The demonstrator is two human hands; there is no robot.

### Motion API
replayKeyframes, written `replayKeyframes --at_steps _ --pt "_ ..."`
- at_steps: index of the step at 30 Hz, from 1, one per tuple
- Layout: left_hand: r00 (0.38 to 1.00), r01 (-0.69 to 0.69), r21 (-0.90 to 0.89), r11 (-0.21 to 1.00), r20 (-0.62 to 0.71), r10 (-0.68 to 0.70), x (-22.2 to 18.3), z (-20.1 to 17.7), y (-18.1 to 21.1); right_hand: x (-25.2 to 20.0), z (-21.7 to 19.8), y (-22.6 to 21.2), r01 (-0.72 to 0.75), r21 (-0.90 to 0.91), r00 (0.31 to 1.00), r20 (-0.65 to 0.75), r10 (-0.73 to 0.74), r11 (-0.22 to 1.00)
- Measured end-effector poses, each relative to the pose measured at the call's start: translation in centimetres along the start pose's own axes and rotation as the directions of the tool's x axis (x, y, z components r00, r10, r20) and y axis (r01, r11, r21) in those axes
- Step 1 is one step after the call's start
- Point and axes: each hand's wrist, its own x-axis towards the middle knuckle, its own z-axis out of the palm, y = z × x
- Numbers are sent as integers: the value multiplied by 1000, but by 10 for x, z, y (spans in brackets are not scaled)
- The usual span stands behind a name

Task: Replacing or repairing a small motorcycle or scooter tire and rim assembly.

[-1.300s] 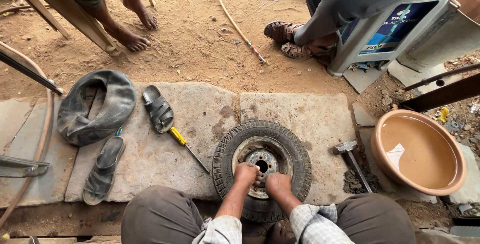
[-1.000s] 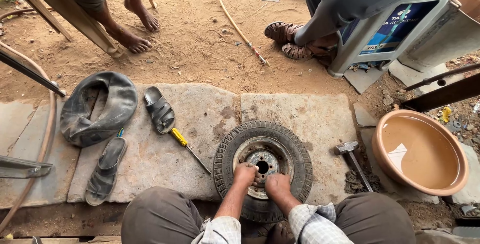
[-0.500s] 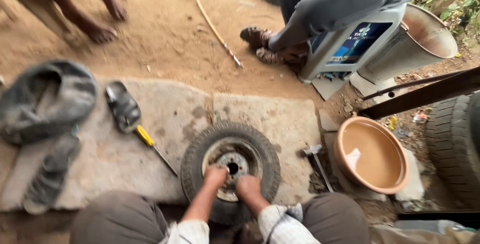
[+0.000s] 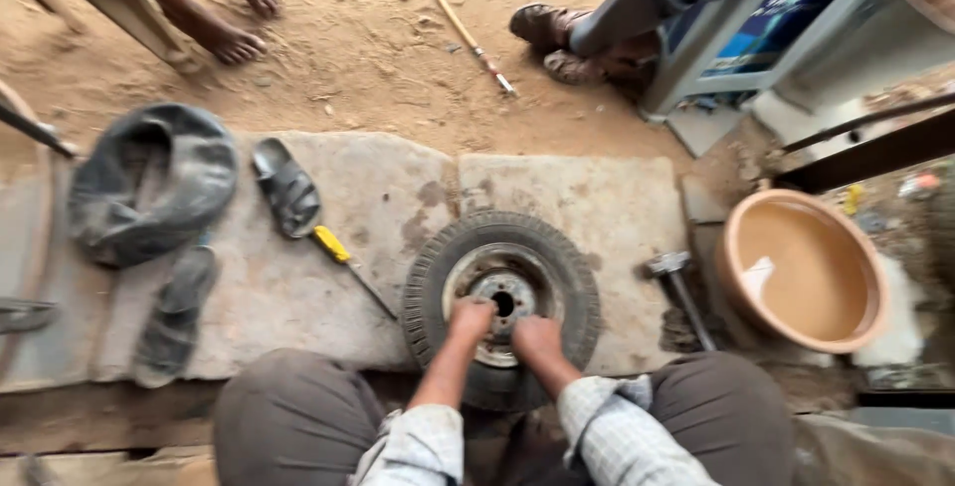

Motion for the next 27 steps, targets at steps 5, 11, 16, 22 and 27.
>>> replayKeyframes --at_steps 5,11,16,22,27 --pt "999 36 30 999 -34 -35 -30 1 35 -21 -50 -10 -32 87 999 23 30 996" --pt "996 86 11 996 -1 -86 -45 -3 43 -41 -74 -17 -37 81 996 86 30 996" --pt "991 136 -11 991 14 -136 -49 -3 51 -41 -77 -18 -60 91 994 98 51 994" --pt "989 146 8 989 24 -146 -47 -2 50 -38 -76 -17 -49 82 995 95 41 995" --pt "999 45 42 998 1 -45 -40 -3 38 -42 -77 -17 -64 97 996 74 57 993"
